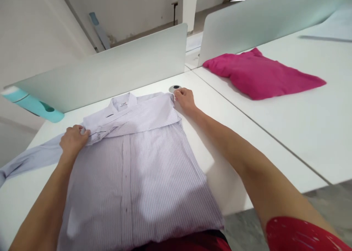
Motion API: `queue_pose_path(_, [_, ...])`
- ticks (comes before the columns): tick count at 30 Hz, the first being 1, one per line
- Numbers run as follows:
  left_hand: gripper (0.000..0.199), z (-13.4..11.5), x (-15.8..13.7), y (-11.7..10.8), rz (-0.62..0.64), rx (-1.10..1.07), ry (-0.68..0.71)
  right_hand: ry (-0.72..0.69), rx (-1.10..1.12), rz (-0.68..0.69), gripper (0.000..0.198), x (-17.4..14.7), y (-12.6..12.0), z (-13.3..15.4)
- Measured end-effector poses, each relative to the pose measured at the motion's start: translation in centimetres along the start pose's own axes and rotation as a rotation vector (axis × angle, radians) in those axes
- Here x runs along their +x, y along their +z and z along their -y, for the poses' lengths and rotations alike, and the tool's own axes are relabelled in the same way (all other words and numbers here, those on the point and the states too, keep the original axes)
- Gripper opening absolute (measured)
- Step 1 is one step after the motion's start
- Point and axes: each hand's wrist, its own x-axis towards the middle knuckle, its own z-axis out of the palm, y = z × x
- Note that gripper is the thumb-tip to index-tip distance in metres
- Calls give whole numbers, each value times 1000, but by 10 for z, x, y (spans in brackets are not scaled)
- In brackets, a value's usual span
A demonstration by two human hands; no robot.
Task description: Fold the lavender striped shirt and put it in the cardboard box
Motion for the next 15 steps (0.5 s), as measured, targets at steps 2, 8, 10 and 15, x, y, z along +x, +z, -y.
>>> queue_pose_path(2, [46,-10,-9,-12,-50,9,85,47,80,-21,9,-18,-13,3])
queue_pose_path(8, [34,-71,-19,-38,-86,-38,321,-56,-65,198,23,-93,-59,14])
queue_pose_path(10, [32,-102,-19,-43,-77,-68,411,-131,-188,243,24,-109,-67,16])
queue_pose_path(15, [28,-191,-19,-46,13,-163,595,-339,-462,271,33,-116,-65,17])
